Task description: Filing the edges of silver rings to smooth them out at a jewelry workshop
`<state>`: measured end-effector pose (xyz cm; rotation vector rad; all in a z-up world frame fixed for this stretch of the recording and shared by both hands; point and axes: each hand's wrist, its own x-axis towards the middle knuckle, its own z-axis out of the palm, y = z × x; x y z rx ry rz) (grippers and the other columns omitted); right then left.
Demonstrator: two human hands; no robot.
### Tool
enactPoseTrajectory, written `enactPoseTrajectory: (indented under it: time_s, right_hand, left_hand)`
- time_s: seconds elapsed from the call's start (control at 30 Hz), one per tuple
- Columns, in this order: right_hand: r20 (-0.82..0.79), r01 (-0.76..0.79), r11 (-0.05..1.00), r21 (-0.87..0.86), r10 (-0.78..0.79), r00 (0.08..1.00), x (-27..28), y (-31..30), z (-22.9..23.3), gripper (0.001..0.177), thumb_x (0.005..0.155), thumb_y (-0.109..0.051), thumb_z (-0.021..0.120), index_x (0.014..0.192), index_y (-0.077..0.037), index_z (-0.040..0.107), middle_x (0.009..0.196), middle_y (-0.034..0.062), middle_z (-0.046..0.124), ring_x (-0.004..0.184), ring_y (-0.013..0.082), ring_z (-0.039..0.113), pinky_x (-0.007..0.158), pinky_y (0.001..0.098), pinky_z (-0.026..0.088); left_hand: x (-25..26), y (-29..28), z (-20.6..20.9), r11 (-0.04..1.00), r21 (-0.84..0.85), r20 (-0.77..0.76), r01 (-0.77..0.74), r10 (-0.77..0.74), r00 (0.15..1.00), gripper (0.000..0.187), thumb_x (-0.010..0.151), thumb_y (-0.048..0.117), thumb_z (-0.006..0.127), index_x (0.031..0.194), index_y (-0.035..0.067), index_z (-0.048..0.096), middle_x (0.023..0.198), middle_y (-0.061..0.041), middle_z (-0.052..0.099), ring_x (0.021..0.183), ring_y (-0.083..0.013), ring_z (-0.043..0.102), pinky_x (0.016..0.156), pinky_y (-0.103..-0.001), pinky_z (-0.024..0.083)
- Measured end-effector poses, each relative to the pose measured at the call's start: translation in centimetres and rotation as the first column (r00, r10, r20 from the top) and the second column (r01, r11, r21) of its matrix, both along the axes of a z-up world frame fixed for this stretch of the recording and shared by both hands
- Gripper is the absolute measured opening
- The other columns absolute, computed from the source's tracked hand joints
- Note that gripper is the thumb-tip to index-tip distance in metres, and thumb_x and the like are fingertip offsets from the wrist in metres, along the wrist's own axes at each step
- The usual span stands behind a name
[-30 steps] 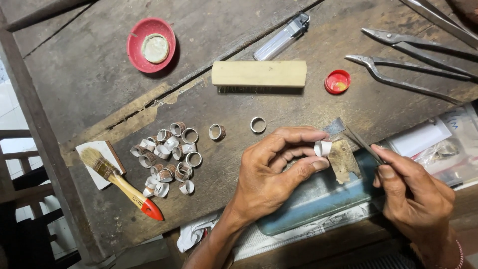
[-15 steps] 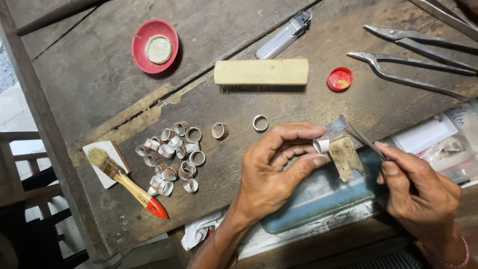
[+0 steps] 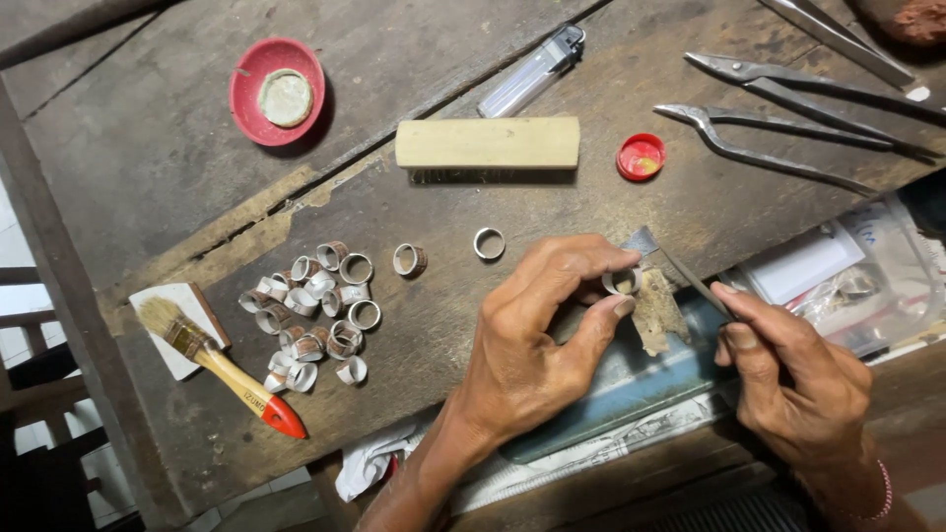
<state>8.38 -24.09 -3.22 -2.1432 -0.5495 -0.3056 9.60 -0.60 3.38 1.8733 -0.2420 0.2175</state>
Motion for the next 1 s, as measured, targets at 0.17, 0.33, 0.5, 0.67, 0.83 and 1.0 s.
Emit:
enactPoseTrajectory:
  time_s: [0.17, 0.33, 0.5, 0.67, 0.83, 1.0]
  right_hand:
    - [-0.027, -0.012, 1.0, 0.007, 0.013, 1.0, -0.5, -0.4, 0.4, 0.03, 0.101, 0.007, 0.059, 0.13, 0.015, 0.06, 0.116, 0.0243, 0.072, 0.07, 0.0158, 0.069, 0.073, 0.0249, 0.059]
    - [0.027, -0.098, 0.993, 0.068, 0.096, 0.995, 0.2, -0.4, 0.5, 0.029, 0.097, 0.012, 0.061, 0.125, 0.017, 0.058, 0.103, 0.0232, 0.069, 0.066, 0.0189, 0.066, 0.07, 0.0282, 0.058]
    - [0.036, -0.091, 0.988, -0.121, 0.096, 0.995, 2.3, -0.6, 2.7, 0.032, 0.102, 0.005, 0.06, 0.133, 0.008, 0.062, 0.092, 0.0146, 0.074, 0.068, 0.0142, 0.068, 0.073, 0.0273, 0.056]
    - [0.138, -0.133, 0.926, -0.354, 0.192, 0.972, 7.3, 2.7, 6.1, 0.021, 0.106, -0.005, 0.064, 0.126, 0.001, 0.069, 0.103, 0.0109, 0.074, 0.079, 0.0229, 0.068, 0.075, 0.0361, 0.05]
    - [0.176, -0.109, 0.913, -0.394, 0.191, 0.966, 8.1, 3.9, 6.0, 0.02, 0.099, -0.023, 0.079, 0.108, -0.008, 0.07, 0.094, 0.0028, 0.075, 0.073, 0.0164, 0.07, 0.061, 0.0316, 0.049]
    - [0.06, -0.141, 0.927, -0.348, 0.173, 0.983, 9.2, 3.5, 5.3, 0.015, 0.095, -0.023, 0.08, 0.098, -0.012, 0.07, 0.067, -0.0031, 0.058, 0.055, 0.012, 0.054, 0.054, 0.0318, 0.042]
  left_hand:
    - [0.5, -0.1, -0.4, 0.997, 0.067, 0.023, 0.043, -0.045, 0.999, 0.026, 0.101, 0.007, 0.065, 0.126, 0.005, 0.063, 0.12, -0.011, 0.072, 0.114, -0.0283, 0.069, 0.106, -0.038, 0.051]
    - [0.8, 0.0, 0.3, 0.994, 0.089, -0.059, 0.067, -0.062, 0.996, 0.04, 0.1, 0.009, 0.066, 0.138, 0.006, 0.056, 0.127, -0.009, 0.07, 0.11, -0.0219, 0.066, 0.101, -0.032, 0.054]
    - [0.7, 0.3, 0.1, 0.992, 0.08, -0.064, 0.095, -0.09, 0.994, 0.044, 0.096, 0.007, 0.069, 0.138, 0.003, 0.055, 0.128, -0.011, 0.069, 0.11, -0.0218, 0.067, 0.104, -0.032, 0.055]
    - [0.4, 0.3, -0.4, 0.998, 0.036, -0.038, 0.048, -0.047, 0.998, 0.045, 0.096, 0.009, 0.07, 0.138, 0.002, 0.055, 0.124, -0.011, 0.07, 0.102, -0.0183, 0.066, 0.092, -0.028, 0.059]
    - [0.4, 0.2, -0.2, 0.997, 0.062, 0.014, 0.047, -0.048, 0.999, 0.042, 0.096, 0.008, 0.071, 0.135, 0.001, 0.056, 0.12, -0.012, 0.07, 0.097, -0.0208, 0.066, 0.093, -0.031, 0.057]
    - [0.4, 0.3, 0.0, 0.997, 0.059, 0.036, 0.048, -0.051, 0.998, 0.04, 0.095, 0.007, 0.07, 0.132, 0.0, 0.057, 0.118, -0.012, 0.071, 0.095, -0.0211, 0.065, 0.09, -0.03, 0.056]
